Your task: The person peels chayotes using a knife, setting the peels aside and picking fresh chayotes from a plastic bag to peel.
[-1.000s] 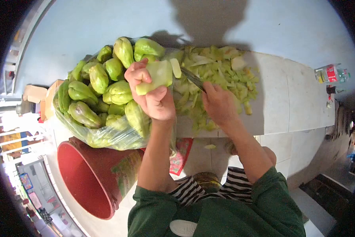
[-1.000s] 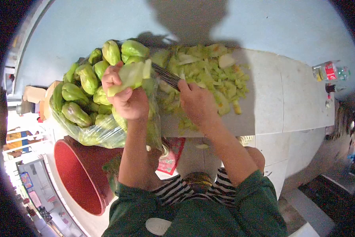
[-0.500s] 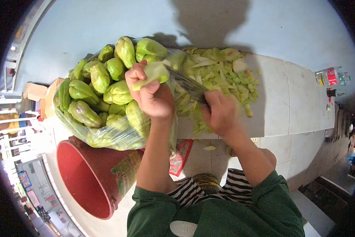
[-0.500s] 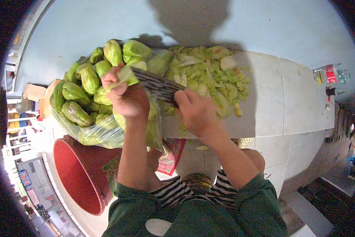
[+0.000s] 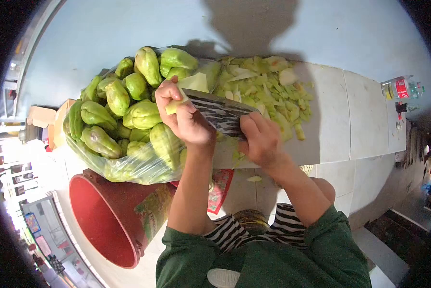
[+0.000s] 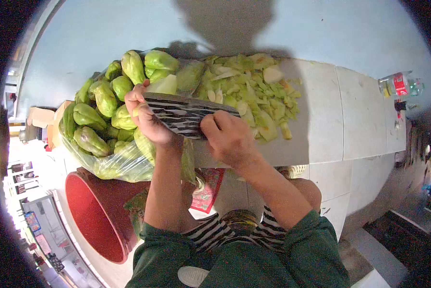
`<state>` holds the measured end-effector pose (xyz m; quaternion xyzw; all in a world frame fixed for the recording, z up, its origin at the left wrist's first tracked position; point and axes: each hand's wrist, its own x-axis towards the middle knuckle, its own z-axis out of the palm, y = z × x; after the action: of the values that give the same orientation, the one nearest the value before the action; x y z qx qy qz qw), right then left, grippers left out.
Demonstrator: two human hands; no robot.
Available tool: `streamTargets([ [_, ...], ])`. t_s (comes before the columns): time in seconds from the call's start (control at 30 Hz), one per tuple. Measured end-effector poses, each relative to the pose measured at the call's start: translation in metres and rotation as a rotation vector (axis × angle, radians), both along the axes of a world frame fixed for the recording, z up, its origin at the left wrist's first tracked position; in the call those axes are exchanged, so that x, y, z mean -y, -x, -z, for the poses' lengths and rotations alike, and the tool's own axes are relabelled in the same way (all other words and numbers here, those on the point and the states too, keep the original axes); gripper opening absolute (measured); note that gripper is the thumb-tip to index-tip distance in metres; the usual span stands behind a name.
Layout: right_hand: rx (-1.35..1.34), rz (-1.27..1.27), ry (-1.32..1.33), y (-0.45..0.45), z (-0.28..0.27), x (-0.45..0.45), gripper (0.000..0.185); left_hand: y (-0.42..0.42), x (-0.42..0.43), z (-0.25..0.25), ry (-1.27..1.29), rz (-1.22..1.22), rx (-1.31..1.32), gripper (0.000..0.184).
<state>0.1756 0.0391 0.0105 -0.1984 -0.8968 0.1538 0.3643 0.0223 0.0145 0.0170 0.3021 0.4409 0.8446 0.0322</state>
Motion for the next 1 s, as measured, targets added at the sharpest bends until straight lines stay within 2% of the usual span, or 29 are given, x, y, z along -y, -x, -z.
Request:
streamTargets([
  [0.23,0.021,0.022,0.028,0.000,0.003,0.000,0.027,0.000,-0.002,-0.007,-0.011,0.017,-0.110,0.020],
  [0.3,0.048,0.064,0.045,0.000,0.006,-0.002,0.027,-0.007,-0.004,-0.014,-0.114,0.037,0.097,0.019],
  [0.37,0.066,0.072,0.008,-0.001,0.006,-0.002,0.028,-0.006,-0.001,-0.016,-0.096,0.044,0.117,0.020],
  [0.43,0.030,0.020,0.000,-0.001,-0.006,0.000,0.028,0.002,0.004,-0.008,0.071,-0.030,-0.134,0.020],
  [0.77,0.000,-0.021,-0.019,-0.002,-0.004,0.001,0.029,0.005,0.004,0.001,0.058,-0.021,-0.168,0.016],
  [0.87,0.034,0.022,-0.021,-0.002,0.001,0.001,0.028,0.001,0.002,-0.001,0.007,0.026,-0.095,0.017],
  [0.93,0.062,0.071,0.036,0.002,0.009,-0.001,0.026,-0.002,-0.002,-0.003,-0.084,0.055,0.098,0.020],
  [1.0,0.090,0.121,0.093,0.003,0.011,-0.002,0.025,-0.002,-0.004,-0.006,-0.096,0.058,0.099,0.022],
])
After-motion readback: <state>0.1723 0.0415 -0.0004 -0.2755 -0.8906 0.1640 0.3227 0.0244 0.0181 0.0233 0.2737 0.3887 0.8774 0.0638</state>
